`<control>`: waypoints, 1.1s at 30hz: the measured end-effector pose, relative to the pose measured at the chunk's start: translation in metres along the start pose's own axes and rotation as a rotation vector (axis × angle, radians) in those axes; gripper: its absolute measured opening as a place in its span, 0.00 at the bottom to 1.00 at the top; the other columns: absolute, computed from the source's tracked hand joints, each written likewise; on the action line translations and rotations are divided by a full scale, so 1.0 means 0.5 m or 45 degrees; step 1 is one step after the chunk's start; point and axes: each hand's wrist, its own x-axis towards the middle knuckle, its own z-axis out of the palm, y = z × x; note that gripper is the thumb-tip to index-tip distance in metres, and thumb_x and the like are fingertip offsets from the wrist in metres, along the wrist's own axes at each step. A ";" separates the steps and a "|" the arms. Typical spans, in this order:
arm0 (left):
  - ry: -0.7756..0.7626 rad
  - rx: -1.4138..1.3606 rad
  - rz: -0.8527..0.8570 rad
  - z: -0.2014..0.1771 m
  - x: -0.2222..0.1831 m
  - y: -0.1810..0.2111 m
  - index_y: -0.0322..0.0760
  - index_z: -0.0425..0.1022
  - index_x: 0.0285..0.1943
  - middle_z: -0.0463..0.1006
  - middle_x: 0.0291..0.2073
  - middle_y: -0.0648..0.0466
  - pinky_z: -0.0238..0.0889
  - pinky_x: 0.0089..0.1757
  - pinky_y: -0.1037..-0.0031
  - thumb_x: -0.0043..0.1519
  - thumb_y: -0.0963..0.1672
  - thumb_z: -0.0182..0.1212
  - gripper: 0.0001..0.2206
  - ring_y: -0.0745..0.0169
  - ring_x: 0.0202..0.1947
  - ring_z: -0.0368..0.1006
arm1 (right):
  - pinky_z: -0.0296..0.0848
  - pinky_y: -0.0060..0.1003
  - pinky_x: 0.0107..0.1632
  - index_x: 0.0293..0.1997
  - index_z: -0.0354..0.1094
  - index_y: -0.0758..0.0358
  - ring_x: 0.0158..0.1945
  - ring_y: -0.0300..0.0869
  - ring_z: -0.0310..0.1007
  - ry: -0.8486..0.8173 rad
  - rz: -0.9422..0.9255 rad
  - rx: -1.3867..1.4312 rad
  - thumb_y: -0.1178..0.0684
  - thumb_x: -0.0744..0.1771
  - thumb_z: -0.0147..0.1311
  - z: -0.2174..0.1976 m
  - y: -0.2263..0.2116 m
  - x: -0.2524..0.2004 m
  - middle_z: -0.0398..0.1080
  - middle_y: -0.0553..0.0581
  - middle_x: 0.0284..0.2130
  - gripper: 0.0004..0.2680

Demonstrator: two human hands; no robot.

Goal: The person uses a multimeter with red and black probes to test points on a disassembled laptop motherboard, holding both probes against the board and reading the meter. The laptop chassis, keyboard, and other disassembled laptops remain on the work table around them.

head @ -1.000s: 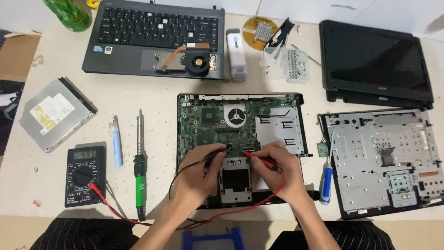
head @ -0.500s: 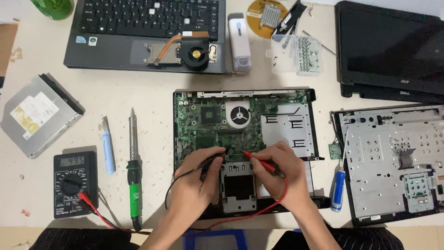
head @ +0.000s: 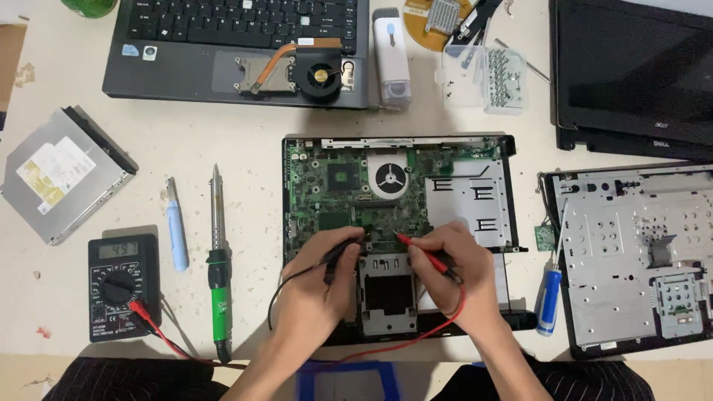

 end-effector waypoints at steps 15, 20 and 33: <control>0.070 0.039 -0.029 0.012 -0.001 -0.016 0.39 0.76 0.52 0.81 0.45 0.51 0.69 0.44 0.67 0.66 0.47 0.49 0.13 0.53 0.47 0.77 | 0.70 0.34 0.46 0.40 0.73 0.65 0.42 0.47 0.66 0.100 -0.193 -0.140 0.60 0.65 0.56 0.034 0.010 0.012 0.72 0.55 0.30 0.03; 0.131 0.000 -0.004 0.010 -0.001 -0.016 0.37 0.76 0.51 0.80 0.45 0.50 0.70 0.46 0.68 0.65 0.45 0.51 0.12 0.54 0.48 0.77 | 0.69 0.35 0.46 0.38 0.73 0.64 0.42 0.47 0.67 0.059 -0.271 -0.166 0.59 0.65 0.57 0.040 0.015 0.017 0.72 0.55 0.30 0.02; 0.132 -0.065 -0.115 0.006 0.000 -0.009 0.37 0.77 0.51 0.81 0.45 0.51 0.71 0.45 0.74 0.65 0.45 0.51 0.12 0.58 0.46 0.79 | 0.64 0.39 0.54 0.39 0.72 0.63 0.44 0.49 0.66 0.079 -0.374 -0.210 0.60 0.65 0.57 0.054 0.018 0.020 0.74 0.52 0.32 0.02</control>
